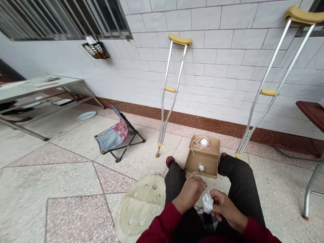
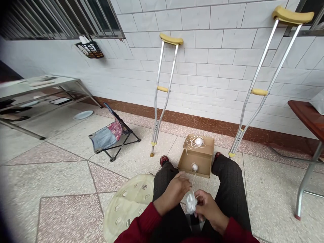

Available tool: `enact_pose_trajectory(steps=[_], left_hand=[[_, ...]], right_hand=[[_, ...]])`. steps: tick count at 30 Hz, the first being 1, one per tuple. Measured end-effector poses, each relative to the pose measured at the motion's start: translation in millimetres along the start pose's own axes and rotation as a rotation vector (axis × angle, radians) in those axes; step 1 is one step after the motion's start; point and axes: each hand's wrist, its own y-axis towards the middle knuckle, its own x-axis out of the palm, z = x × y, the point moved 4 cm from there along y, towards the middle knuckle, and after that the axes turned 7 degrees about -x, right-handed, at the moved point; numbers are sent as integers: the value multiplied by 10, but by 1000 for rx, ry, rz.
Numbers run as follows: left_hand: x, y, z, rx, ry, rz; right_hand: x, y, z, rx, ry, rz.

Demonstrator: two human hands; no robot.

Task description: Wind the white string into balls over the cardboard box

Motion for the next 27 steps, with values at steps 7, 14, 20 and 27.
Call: enact_pose_trajectory(steps=[7, 14, 20, 27], left_hand=[[581, -135, -243, -340, -504, -106], [505, -269, 84, -193, -201, -72], [9, -99, 13, -31, -49, 101], [345, -44, -156, -353, -535, 58]], right_hand=[[-84, 1, -377, 51, 280, 115], [-303, 413, -397, -178, 13, 317], [44, 73, 37, -38, 100, 184], [117, 0, -104, -117, 57, 96]])
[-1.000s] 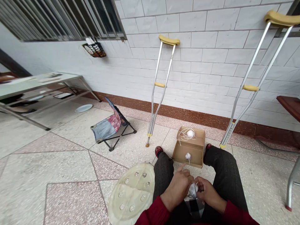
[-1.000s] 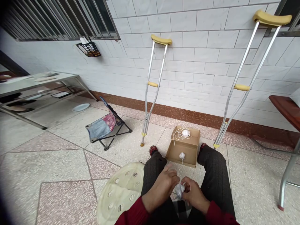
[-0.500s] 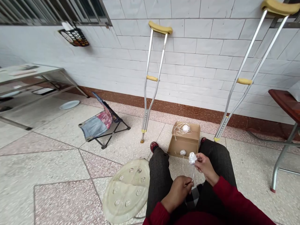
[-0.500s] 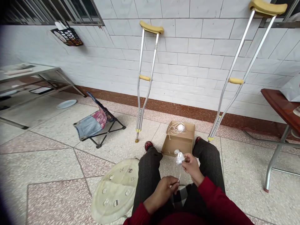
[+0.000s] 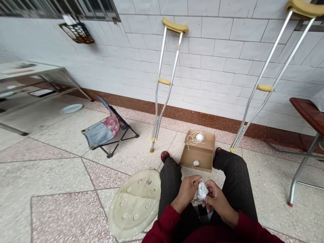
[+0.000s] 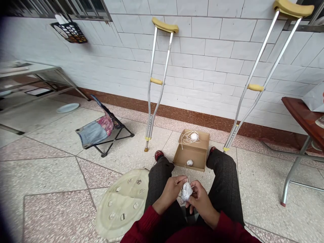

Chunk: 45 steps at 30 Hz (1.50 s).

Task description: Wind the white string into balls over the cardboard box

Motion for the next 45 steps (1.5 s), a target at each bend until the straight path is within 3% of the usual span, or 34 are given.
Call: enact_pose_trajectory(steps=[9, 15, 20, 24, 27, 31, 35, 38, 41, 45], left_hand=[[32, 20, -157, -109, -279, -2], [54, 1, -231, -209, -527, -180], [237, -103, -395, -286, -573, -175], [411, -131, -573, -343, -598, -113], [473, -89, -647, -373, -586, -74], [495, -17, -629, -389, -550, -83], [540, -50, -563, -327, -451, -210], [580, -172, -538, -228, -234, -273], [548, -306, -482, -125, 141, -233], [333, -340, -190, 138, 582, -131]], right_hand=[[-35, -22, 49, -88, -221, 32], [73, -71, -9, 23, 15, -36], [127, -86, 25, 134, 184, -31], [40, -58, 195, 112, -70, -89], [-59, -47, 262, 5, -284, -82], [-125, -49, 209, -74, -363, -69], [-146, 21, 141, 19, -257, -72], [-243, 166, 100, 62, -149, 62], [-388, 341, 113, 14, -166, 177], [-481, 401, 296, -57, -264, 190]])
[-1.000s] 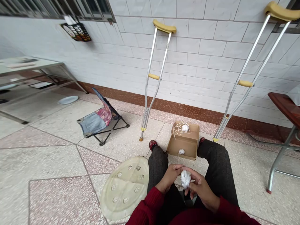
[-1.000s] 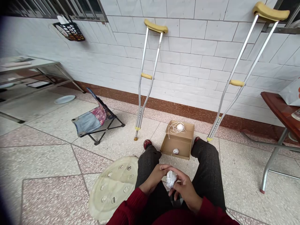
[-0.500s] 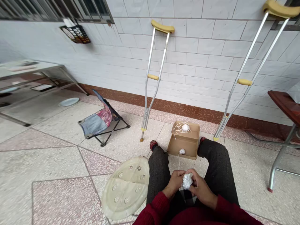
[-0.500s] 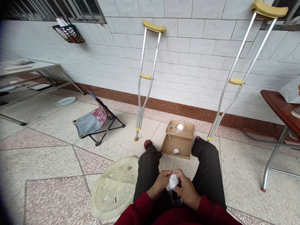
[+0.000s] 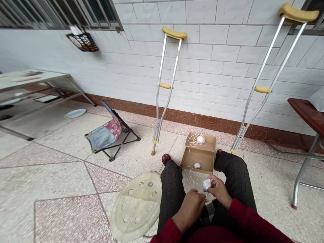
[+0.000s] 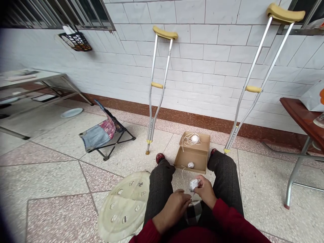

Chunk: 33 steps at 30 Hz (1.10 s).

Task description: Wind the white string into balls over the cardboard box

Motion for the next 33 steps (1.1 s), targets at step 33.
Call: enact_pose_trajectory(steps=[33], left_hand=[[-366, 222, 101, 54, -439, -9]], right_hand=[[-82, -341, -977, 236, 328, -252]])
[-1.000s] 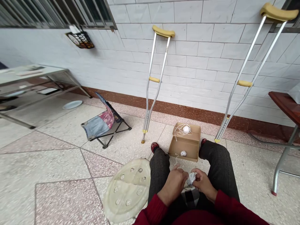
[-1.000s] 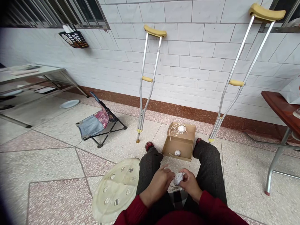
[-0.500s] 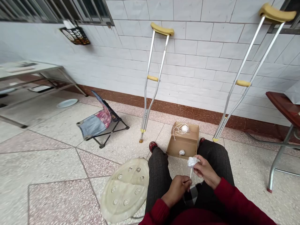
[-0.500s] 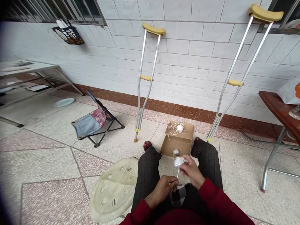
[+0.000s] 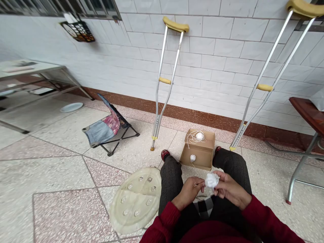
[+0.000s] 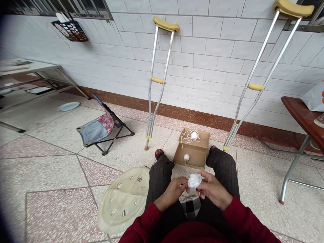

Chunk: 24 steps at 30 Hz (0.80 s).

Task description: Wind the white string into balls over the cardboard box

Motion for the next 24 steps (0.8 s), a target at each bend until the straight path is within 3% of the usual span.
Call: enact_pose_trajectory(steps=[3, 6, 9, 12, 15, 18, 21, 24], left_hand=[[155, -48, 25, -16, 76, -27], [149, -103, 84, 21, 215, -11], [-42, -120, 148, 103, 306, 75], [-219, -80, 174, 157, 297, 103], [-243, -16, 150, 140, 184, 49], [-157, 7, 87, 56, 94, 68], [25, -34, 56, -1, 100, 41], [161, -101, 126, 41, 171, -26]], right_hand=[[-192, 284, -83, -137, -127, 176], [-343, 482, 134, -239, -351, 294], [-298, 432, 475, -163, -397, 167], [-100, 156, 630, -6, -268, -25], [99, -121, 444, 44, -83, -96], [140, -193, 89, 29, 37, 3], [43, -15, -219, -91, -28, 100], [-158, 268, -276, -269, -288, 247]])
